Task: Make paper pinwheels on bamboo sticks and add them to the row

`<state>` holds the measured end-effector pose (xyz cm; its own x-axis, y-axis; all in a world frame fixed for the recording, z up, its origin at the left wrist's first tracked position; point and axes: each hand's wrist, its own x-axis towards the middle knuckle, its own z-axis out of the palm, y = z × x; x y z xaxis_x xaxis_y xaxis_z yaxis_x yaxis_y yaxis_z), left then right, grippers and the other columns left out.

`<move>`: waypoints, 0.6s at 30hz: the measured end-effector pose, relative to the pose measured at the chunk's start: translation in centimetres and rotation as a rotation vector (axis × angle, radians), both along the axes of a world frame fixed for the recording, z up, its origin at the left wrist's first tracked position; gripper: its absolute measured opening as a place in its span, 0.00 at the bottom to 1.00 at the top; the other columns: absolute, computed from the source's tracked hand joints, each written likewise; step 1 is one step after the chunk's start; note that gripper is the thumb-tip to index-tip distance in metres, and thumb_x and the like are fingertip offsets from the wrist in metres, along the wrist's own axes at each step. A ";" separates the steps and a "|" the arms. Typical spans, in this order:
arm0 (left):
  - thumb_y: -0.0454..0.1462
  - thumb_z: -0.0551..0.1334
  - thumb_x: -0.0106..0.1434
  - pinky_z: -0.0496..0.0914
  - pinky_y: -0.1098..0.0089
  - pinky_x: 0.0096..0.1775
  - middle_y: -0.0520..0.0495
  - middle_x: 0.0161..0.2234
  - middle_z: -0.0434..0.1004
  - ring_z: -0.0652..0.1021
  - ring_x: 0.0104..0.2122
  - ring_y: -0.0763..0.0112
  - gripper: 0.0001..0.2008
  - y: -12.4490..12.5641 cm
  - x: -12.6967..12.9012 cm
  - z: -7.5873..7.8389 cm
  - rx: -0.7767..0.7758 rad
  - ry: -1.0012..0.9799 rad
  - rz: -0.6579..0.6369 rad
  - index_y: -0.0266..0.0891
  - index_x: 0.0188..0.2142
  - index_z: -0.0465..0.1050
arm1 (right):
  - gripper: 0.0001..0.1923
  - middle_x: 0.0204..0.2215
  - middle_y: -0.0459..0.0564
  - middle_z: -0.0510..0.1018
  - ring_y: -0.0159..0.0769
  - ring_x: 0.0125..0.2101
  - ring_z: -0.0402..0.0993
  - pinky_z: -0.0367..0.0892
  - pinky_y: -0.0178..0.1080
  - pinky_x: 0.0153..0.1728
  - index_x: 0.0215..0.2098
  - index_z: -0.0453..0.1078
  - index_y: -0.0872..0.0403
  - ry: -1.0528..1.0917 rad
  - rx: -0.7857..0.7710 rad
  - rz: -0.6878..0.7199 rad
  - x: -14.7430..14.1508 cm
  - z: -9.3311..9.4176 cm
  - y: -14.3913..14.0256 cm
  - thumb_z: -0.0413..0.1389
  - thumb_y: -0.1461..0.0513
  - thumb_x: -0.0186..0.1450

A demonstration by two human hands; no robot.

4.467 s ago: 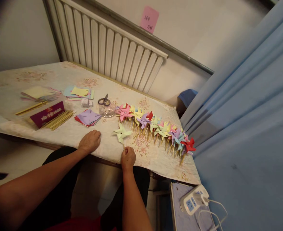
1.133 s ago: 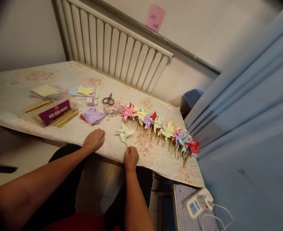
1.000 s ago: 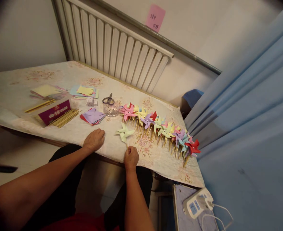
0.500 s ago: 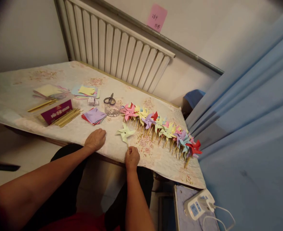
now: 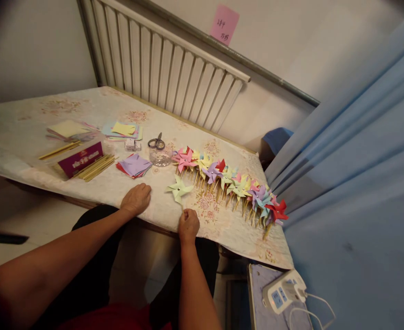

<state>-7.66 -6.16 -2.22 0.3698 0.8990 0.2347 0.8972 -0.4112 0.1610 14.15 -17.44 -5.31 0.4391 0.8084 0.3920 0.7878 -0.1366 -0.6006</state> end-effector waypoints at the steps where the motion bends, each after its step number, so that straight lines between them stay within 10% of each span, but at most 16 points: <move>1: 0.32 0.52 0.67 0.65 0.60 0.46 0.35 0.41 0.74 0.74 0.43 0.56 0.12 0.0 0.0 0.0 0.001 0.002 -0.001 0.33 0.42 0.74 | 0.10 0.27 0.48 0.75 0.35 0.28 0.68 0.60 0.36 0.34 0.31 0.74 0.54 -0.001 0.000 -0.001 0.0 0.0 0.0 0.51 0.67 0.61; 18: 0.32 0.51 0.67 0.66 0.60 0.46 0.36 0.41 0.74 0.74 0.43 0.57 0.12 0.1 0.0 0.0 -0.005 0.017 0.007 0.34 0.41 0.74 | 0.10 0.27 0.48 0.75 0.36 0.28 0.69 0.60 0.36 0.33 0.31 0.74 0.54 -0.008 0.000 -0.001 -0.1 0.2 0.0 0.50 0.67 0.61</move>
